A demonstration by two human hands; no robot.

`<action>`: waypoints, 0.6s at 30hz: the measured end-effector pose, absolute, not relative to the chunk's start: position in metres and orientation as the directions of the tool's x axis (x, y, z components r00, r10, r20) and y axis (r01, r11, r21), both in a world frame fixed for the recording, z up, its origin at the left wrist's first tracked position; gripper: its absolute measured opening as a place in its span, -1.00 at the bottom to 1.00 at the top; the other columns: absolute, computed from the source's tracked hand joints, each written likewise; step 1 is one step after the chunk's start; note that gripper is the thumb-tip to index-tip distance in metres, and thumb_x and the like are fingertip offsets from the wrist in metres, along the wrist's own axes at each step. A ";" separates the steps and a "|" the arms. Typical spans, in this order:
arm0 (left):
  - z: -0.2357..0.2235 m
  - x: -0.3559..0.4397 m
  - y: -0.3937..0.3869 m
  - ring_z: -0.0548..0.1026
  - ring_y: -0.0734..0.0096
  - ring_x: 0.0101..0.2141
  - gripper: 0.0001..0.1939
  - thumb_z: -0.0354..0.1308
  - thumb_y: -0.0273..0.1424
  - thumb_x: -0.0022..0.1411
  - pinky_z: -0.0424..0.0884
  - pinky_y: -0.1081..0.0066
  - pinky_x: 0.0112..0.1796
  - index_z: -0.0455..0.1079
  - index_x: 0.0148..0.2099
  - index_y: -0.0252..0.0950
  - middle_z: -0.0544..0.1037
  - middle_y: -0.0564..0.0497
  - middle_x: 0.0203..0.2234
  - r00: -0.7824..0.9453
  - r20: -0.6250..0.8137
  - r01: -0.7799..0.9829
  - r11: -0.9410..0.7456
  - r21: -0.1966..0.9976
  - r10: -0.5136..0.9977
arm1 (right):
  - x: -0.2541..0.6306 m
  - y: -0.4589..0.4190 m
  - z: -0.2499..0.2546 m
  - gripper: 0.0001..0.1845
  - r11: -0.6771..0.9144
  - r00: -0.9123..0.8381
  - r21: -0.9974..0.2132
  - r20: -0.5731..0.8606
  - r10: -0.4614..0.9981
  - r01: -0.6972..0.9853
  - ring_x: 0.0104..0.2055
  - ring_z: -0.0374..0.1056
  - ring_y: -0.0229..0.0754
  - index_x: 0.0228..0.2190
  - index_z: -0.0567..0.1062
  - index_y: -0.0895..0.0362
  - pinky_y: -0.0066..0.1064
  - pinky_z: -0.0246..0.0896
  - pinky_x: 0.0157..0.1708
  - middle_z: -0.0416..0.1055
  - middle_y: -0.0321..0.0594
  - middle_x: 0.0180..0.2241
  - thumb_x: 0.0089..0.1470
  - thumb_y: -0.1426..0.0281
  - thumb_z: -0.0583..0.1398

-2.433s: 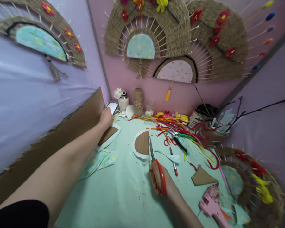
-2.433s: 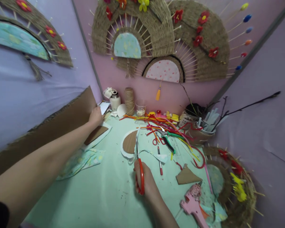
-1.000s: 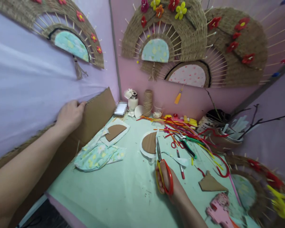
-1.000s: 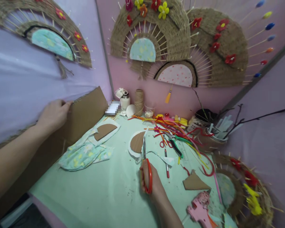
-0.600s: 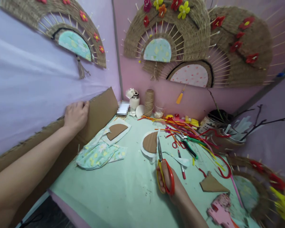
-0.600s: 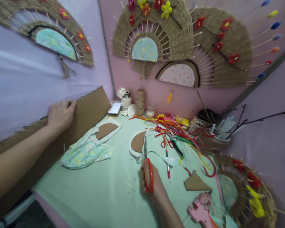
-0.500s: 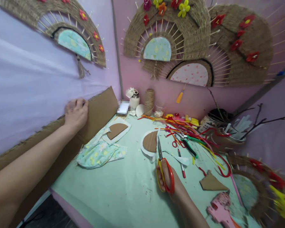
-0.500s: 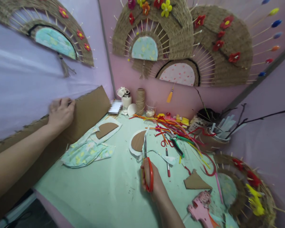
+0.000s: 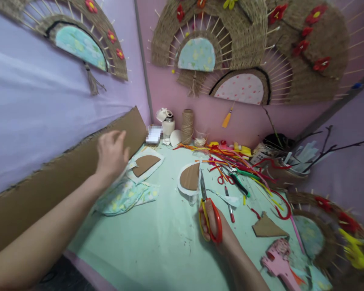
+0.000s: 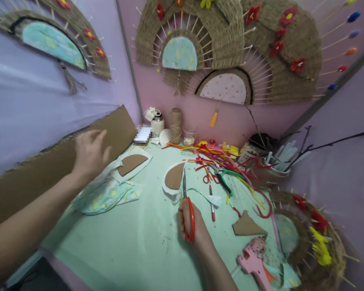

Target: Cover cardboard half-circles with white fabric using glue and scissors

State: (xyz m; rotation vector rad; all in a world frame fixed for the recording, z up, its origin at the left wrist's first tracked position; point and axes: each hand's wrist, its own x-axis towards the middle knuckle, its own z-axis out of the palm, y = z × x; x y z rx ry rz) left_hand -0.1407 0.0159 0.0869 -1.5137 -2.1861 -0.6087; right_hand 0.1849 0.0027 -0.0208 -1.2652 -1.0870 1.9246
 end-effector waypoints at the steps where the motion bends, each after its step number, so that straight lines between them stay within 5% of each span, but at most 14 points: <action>1: 0.075 -0.127 0.018 0.16 -0.01 0.16 -0.46 -0.02 -0.31 0.20 0.09 0.08 0.12 0.19 0.22 -0.36 0.27 -0.27 0.13 -0.348 0.462 0.933 0.254 0.256 0.816 | 0.185 0.002 -0.020 -0.40 -0.495 -0.374 -0.868 -0.449 0.811 -0.032 -0.77 -0.02 -0.41 -0.39 0.32 0.11 -0.58 -0.14 -0.83 0.14 -0.46 -0.70 0.02 -0.20 0.00; 4: 0.036 -0.075 0.020 0.45 0.13 -0.10 -0.49 0.09 -0.29 0.10 0.35 0.19 -0.06 0.26 0.11 -0.33 0.44 -0.20 -0.05 -0.321 -0.062 0.626 0.261 0.735 0.945 | 0.183 0.002 -0.016 -0.43 -0.502 -0.337 -0.865 -0.477 0.811 0.017 -0.79 -0.04 -0.43 -0.41 0.32 0.11 -0.58 -0.15 -0.83 0.13 -0.47 -0.70 0.02 -0.18 0.05; 6: 0.017 -0.038 0.019 0.47 0.18 -0.12 -0.50 0.20 -0.29 0.03 0.37 0.25 -0.08 0.30 0.03 -0.31 0.44 -0.21 -0.03 -0.276 -0.331 0.297 0.408 0.863 0.902 | 0.181 0.002 -0.012 -0.43 -0.511 -0.313 -0.859 -0.496 0.810 0.038 -0.80 -0.05 -0.44 -0.43 0.31 0.11 -0.58 -0.16 -0.84 0.12 -0.47 -0.71 0.01 -0.17 0.07; 8: 0.008 -0.007 0.014 0.45 0.26 -0.05 -0.54 0.23 -0.35 0.01 0.35 0.34 -0.05 0.29 -0.01 -0.27 0.43 -0.20 -0.02 -0.311 -0.438 -0.058 0.443 0.895 0.844 | 0.179 0.003 -0.009 -0.41 -0.513 -0.310 -0.858 -0.492 0.813 0.017 -0.80 -0.05 -0.44 -0.43 0.31 0.12 -0.59 -0.16 -0.83 0.12 -0.48 -0.71 0.00 -0.19 0.06; 11: 0.010 0.021 0.006 0.50 0.43 -0.14 -0.61 0.22 -0.47 0.05 0.36 0.48 -0.06 0.29 -0.04 -0.23 0.50 -0.11 -0.16 -0.299 -0.540 -0.502 0.352 0.790 0.787 | 0.179 0.003 -0.004 -0.36 -0.524 -0.325 -0.849 -0.480 0.815 -0.063 -0.78 -0.05 -0.45 -0.43 0.31 0.12 -0.60 -0.17 -0.83 0.11 -0.48 -0.71 -0.04 -0.24 0.04; 13: 0.014 0.028 0.003 0.54 0.45 -0.23 -0.70 0.14 -0.50 0.13 0.40 0.52 -0.11 0.30 -0.05 -0.29 0.52 -0.12 -0.24 -0.143 -0.654 -0.723 0.373 0.582 0.742 | 0.180 0.002 -0.002 -0.33 -0.537 -0.350 -0.833 -0.467 0.812 -0.134 -0.78 -0.06 -0.46 -0.43 0.31 0.12 -0.61 -0.17 -0.84 0.12 -0.48 -0.71 -0.07 -0.27 0.04; 16: 0.012 0.033 0.009 0.57 0.28 -0.26 -0.63 0.03 -0.37 0.24 0.49 0.40 -0.17 0.25 0.04 -0.50 0.53 -0.25 -0.30 0.208 -0.676 -0.866 0.455 0.209 0.707 | 0.182 0.001 -0.001 -0.33 -0.545 -0.432 -0.801 -0.412 0.803 -0.249 -0.79 -0.09 -0.46 -0.42 0.31 0.12 -0.60 -0.18 -0.85 0.13 -0.47 -0.72 -0.07 -0.27 0.04; 18: 0.008 0.035 0.020 0.58 0.21 -0.30 -0.51 -0.01 -0.27 0.28 0.52 0.36 -0.23 0.21 0.09 -0.60 0.55 -0.27 -0.36 0.281 -0.628 -0.893 0.438 0.107 0.726 | 0.184 0.001 -0.002 -0.32 -0.559 -0.498 -0.771 -0.372 0.784 -0.305 -0.81 -0.10 -0.46 -0.43 0.31 0.12 -0.60 -0.19 -0.86 0.13 -0.48 -0.73 -0.08 -0.28 0.04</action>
